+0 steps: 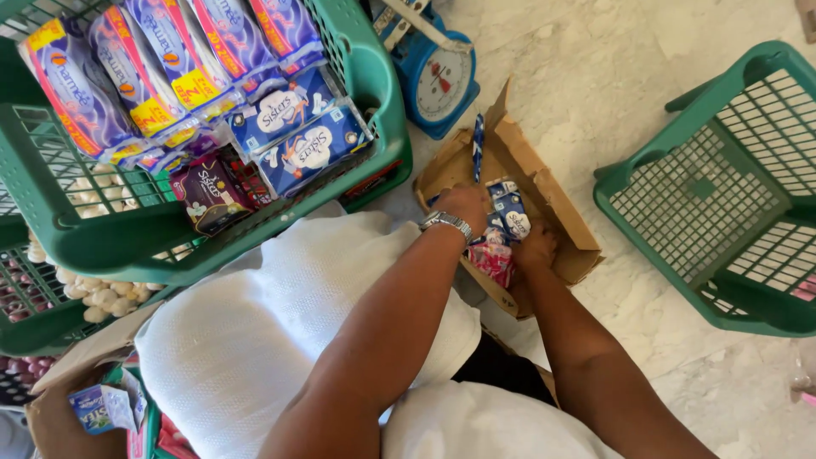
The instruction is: The person takes packaged goods from a cardboard box and places them into a green plastic basket. They handle multiple items, including colorful packets and dark chocolate bars, arranging them neatly in the basket.
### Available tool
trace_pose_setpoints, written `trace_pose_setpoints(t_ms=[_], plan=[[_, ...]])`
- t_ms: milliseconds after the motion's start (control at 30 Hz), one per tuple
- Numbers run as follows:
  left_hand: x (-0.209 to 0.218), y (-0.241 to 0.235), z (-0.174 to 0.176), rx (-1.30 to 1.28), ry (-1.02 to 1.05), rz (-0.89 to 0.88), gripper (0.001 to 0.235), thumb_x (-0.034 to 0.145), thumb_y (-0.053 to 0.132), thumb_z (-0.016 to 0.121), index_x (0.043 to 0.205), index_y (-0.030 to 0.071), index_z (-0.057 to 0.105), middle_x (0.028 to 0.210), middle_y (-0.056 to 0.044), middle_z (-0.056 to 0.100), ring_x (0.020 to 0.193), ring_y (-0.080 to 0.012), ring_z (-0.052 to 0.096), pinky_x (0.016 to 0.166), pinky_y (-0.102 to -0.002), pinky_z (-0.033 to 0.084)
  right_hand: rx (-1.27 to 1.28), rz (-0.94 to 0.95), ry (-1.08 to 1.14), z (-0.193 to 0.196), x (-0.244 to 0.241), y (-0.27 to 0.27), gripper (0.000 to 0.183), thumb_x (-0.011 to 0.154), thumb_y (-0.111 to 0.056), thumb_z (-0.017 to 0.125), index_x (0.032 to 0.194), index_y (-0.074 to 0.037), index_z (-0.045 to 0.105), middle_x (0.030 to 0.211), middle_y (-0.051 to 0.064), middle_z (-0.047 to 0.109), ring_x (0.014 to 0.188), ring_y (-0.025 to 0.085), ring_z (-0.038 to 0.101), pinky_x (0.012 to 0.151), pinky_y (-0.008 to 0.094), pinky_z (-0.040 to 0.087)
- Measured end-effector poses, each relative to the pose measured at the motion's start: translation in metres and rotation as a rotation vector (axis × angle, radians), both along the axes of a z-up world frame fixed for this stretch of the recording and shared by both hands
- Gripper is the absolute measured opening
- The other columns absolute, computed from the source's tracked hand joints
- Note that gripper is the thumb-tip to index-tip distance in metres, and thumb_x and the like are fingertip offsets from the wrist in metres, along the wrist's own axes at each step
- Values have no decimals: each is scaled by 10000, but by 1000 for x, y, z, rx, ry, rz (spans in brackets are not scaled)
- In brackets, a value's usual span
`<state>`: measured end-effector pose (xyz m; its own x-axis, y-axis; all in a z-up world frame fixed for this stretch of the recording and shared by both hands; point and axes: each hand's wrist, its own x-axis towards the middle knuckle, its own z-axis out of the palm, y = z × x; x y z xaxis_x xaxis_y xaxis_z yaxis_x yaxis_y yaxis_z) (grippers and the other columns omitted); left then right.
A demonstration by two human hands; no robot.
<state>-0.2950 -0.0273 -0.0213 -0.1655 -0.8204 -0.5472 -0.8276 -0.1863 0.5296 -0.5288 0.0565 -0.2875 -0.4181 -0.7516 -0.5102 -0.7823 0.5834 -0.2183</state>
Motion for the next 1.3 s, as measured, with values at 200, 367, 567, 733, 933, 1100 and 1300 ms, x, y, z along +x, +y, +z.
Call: trace_pose_setpoints(t_ms=[200, 367, 567, 733, 933, 1100, 1300], plan=[[-4, -8, -26, -15, -165, -219, 436, 911, 172, 627, 1343, 109, 621, 1316, -254, 619, 1215, -406, 618, 1027, -477, 512, -438, 314, -110, 18, -7, 6, 637, 707, -90, 854, 1260, -114, 538, 1287, 201, 632, 1236, 430, 566, 1057, 563, 419], [-2, -9, -11, -14, -158, -238, 435, 886, 177, 655, 1316, 109, 641, 1292, -237, 644, 1204, -395, 625, 1033, -464, 508, -524, 315, -308, 61, -3, 1, 637, 733, -128, 863, 1268, -80, 522, 1204, 179, 687, 1129, 404, 634, 959, 516, 459], [-1, -8, 5, 66, -167, -218, 418, 879, 154, 680, 1292, 90, 669, 1280, -222, 670, 1187, -367, 660, 1020, -455, 530, -606, 346, -486, 131, 22, 0, 574, 799, -104, 855, 1271, -34, 536, 1163, 164, 655, 1068, 331, 649, 883, 415, 526], [-4, -3, -7, 17, 18, -7, 412, 864, 216, 701, 1250, 79, 655, 1236, -209, 673, 1155, -387, 650, 971, -477, 532, -650, 314, -661, 146, 33, 9, 593, 813, -68, 848, 1323, -50, 545, 1246, 145, 556, 1102, 262, 619, 904, 357, 552], [-8, -13, -66, -195, 0, 101, 251, 933, 190, 590, 1079, 71, 755, 1149, -247, 714, 1072, -415, 705, 913, -508, 578, -442, -248, -1251, 120, 40, 17, 686, 825, 25, 748, 1394, -129, 397, 1354, 112, 523, 1143, 244, 611, 941, 499, 555], [-10, -7, -41, -257, 127, 202, 245, 925, 159, 572, 1090, 115, 747, 1113, -240, 727, 1045, -414, 707, 912, -527, 568, -331, -632, -1509, 109, 31, 25, 614, 917, -13, 627, 1428, -195, 340, 1189, 114, 617, 1051, 283, 661, 938, 585, 571], [-1, 4, -5, -357, 61, 76, 206, 914, 142, 595, 1052, 114, 745, 1060, -217, 726, 994, -398, 711, 851, -509, 578, -319, -688, -1588, 51, 8, 22, 295, 961, -30, 662, 1218, -47, 519, 1177, 116, 667, 1079, 299, 701, 985, 480, 574]])
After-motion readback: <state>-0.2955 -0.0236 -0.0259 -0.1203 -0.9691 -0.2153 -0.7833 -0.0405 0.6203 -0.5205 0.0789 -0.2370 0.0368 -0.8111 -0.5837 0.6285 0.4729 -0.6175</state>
